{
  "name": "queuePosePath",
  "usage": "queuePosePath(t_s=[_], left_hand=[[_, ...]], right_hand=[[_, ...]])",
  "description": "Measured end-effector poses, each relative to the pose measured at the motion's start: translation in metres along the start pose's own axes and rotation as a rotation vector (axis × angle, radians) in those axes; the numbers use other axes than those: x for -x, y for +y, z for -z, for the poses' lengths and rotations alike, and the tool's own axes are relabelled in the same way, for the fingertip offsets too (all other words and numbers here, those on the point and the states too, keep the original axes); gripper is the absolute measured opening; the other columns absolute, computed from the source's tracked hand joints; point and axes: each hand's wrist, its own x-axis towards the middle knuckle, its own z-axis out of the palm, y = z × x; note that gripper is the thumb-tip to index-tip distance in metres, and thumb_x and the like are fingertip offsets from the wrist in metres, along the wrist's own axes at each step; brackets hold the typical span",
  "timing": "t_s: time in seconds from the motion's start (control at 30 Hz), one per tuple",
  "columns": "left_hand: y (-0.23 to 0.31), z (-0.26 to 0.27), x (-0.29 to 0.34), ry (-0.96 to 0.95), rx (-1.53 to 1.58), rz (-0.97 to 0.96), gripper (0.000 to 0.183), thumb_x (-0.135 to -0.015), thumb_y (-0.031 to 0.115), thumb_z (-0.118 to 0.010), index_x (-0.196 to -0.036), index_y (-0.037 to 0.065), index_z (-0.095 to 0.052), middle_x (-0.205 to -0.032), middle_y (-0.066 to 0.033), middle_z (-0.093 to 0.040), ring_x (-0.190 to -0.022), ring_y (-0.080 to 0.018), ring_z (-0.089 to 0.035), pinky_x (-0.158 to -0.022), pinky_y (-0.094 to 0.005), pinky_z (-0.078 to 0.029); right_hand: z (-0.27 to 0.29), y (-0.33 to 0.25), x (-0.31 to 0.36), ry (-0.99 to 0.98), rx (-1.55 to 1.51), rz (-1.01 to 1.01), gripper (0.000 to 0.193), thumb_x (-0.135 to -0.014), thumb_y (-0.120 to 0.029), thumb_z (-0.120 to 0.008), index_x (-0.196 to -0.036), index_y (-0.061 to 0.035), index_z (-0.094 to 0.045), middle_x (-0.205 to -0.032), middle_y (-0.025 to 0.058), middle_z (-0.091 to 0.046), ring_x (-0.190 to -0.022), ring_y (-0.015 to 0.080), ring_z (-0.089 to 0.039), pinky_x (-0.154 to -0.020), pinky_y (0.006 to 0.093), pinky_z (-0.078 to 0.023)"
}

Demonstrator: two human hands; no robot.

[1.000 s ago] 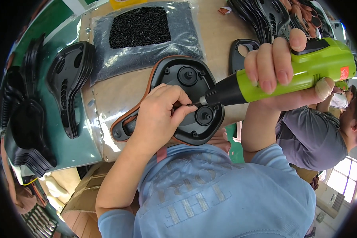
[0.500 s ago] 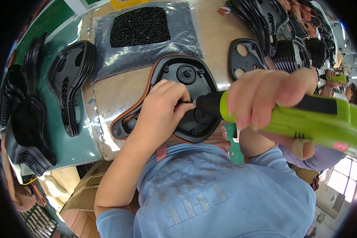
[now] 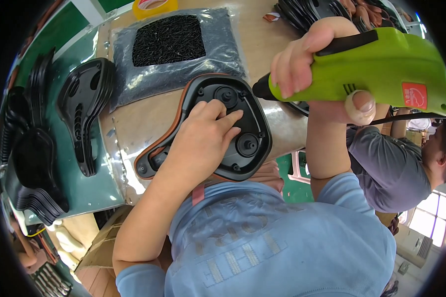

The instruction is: Use an electric screwdriver to attach plastic components to the underside of bicycle saddle bases.

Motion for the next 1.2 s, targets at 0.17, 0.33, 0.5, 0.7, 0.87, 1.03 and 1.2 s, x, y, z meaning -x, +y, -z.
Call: queuePosePath(t_s=[0.17, 0.33, 0.5, 0.7, 0.87, 1.03, 1.2], left_hand=[[-0.002, 0.000, -0.001, -0.006, -0.006, 0.010, 0.029, -0.075, 0.010, -0.064, -0.104, 0.004, -0.064, -0.080, -0.0094, -0.049, -0.079, -0.0264, -0.049, -0.073, -0.0354, -0.043], [-0.002, -0.002, -0.002, -0.009, -0.012, 0.007, 0.028, -0.076, 0.010, -0.063, -0.102, 0.004, -0.065, -0.078, -0.0094, -0.049, -0.078, -0.0264, -0.049, -0.072, -0.0355, -0.043], [-0.001, 0.001, -0.002, -0.027, -0.030, 0.001, 0.028, -0.077, 0.011, -0.061, -0.103, 0.002, -0.064, -0.078, -0.0099, -0.050, -0.078, -0.0268, -0.050, -0.072, -0.0354, -0.043], [-0.001, 0.001, 0.000, -0.024, -0.039, 0.005, 0.028, -0.076, 0.010, -0.061, -0.103, 0.003, -0.064, -0.079, -0.0103, -0.050, -0.078, -0.0269, -0.050, -0.073, -0.0358, -0.043], [-0.001, -0.004, -0.001, -0.005, -0.037, -0.007, 0.027, -0.076, 0.009, -0.062, -0.102, 0.003, -0.065, -0.079, -0.0102, -0.050, -0.077, -0.0270, -0.050, -0.072, -0.0357, -0.043], [-0.001, -0.002, 0.000, 0.016, -0.021, -0.010, 0.027, -0.075, 0.007, -0.062, -0.102, 0.005, -0.066, -0.078, -0.0102, -0.050, -0.077, -0.0271, -0.050, -0.072, -0.0362, -0.043], [-0.005, -0.001, 0.001, 0.027, 0.063, 0.016, 0.020, -0.077, 0.004, -0.061, -0.097, 0.003, -0.065, -0.081, -0.0102, -0.055, -0.078, -0.0270, -0.054, -0.070, -0.0338, -0.044]], right_hand=[[-0.015, -0.004, -0.005, 0.134, 0.087, -0.223, 0.071, -0.069, -0.049, -0.071, -0.107, 0.0030, -0.041, -0.072, 0.0091, -0.054, -0.062, 0.0202, -0.056, -0.057, 0.0322, -0.046], [-0.003, 0.016, -0.009, 0.000, -0.012, -0.074, 0.069, -0.066, -0.051, -0.073, -0.099, 0.0012, -0.042, -0.070, 0.0077, -0.054, -0.059, 0.0193, -0.056, -0.055, 0.0303, -0.046], [-0.009, 0.020, -0.007, 0.221, -0.034, -0.318, 0.070, -0.064, -0.053, -0.074, -0.094, 0.0002, -0.042, -0.068, 0.0072, -0.054, -0.056, 0.0184, -0.055, -0.054, 0.0282, -0.046], [-0.015, 0.030, -0.010, 0.238, -0.090, -0.240, 0.057, -0.061, -0.039, -0.079, -0.091, 0.0033, -0.054, -0.068, 0.0077, -0.058, -0.053, 0.0130, -0.055, -0.047, 0.0228, -0.044], [-0.025, 0.018, -0.007, 0.393, 0.114, -0.295, 0.065, -0.068, -0.044, -0.072, -0.098, 0.0034, -0.041, -0.068, 0.0082, -0.048, -0.057, 0.0169, -0.052, -0.050, 0.0292, -0.043], [-0.010, -0.008, 0.002, 0.308, -0.131, -0.004, 0.061, -0.078, -0.053, -0.054, -0.107, -0.0001, -0.042, -0.069, 0.0071, -0.050, -0.057, 0.0187, -0.051, -0.054, 0.0341, -0.042], [-0.014, 0.009, 0.029, 0.444, -0.049, -0.040, 0.056, -0.080, -0.044, -0.053, -0.108, 0.0033, -0.042, -0.069, 0.0112, -0.052, -0.057, 0.0224, -0.052, -0.055, 0.0350, -0.042]])
